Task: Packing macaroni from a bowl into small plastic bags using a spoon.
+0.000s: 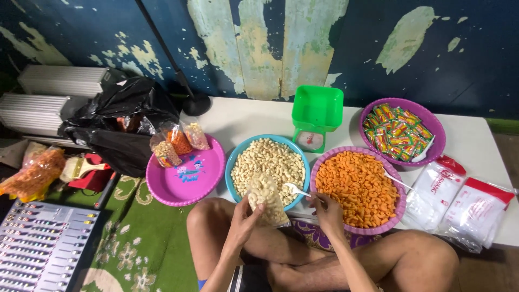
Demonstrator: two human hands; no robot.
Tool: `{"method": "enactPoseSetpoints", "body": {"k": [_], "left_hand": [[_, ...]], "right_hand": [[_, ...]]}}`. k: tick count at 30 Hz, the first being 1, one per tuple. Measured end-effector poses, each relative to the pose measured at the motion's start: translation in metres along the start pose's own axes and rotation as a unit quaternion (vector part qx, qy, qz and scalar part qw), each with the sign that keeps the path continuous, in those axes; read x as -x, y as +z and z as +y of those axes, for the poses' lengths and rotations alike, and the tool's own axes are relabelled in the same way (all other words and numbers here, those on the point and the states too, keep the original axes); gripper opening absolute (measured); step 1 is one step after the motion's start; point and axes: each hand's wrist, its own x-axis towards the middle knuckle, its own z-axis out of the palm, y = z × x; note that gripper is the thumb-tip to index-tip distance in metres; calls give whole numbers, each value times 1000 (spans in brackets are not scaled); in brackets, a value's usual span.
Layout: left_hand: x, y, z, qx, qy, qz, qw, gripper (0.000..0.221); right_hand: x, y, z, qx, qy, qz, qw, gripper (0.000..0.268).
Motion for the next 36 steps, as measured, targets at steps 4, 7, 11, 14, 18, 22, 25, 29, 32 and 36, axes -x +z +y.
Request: {"method": "enactPoseSetpoints", "body": {"k": [4,7,11,14,18,22,25,29,32,36], "left_hand": [[10,-3,14,-56,22,15,998,57],[15,-2,23,-76,31,15,997,60],[25,4,35,-62,29,8,998,53],[32,11,39,-73,36,-3,997,51],[43,21,36,-95,68,-35,993,52],[68,34,53,-92,79,-69,990,60],[86,39,68,-112,96,-87,985,60],[105,41,72,-114,114,-76,984,67],[121,45,82,-113,122,-63,984,68],[150,56,133,-82,145,-35,985,26]], "right_hand": [[2,3,12,65,-13,-20,998,26],[2,1,15,154,-74,-37,985,27],[22,-22,-18,309,-116,-42,943,31],[38,-45,-46,299,-133,-67,942,38],[76,-75,-115,3,-106,-186,977,43],[107,-78,-132,-24,-162,-266,950,77],[124,-72,-137,-162,-170,-346,908,85],[140,-64,-122,-156,-185,-221,945,50],[150,-57,-107,-193,-225,-158,942,30],[163,-52,-102,-213,-234,-100,943,28]]}}
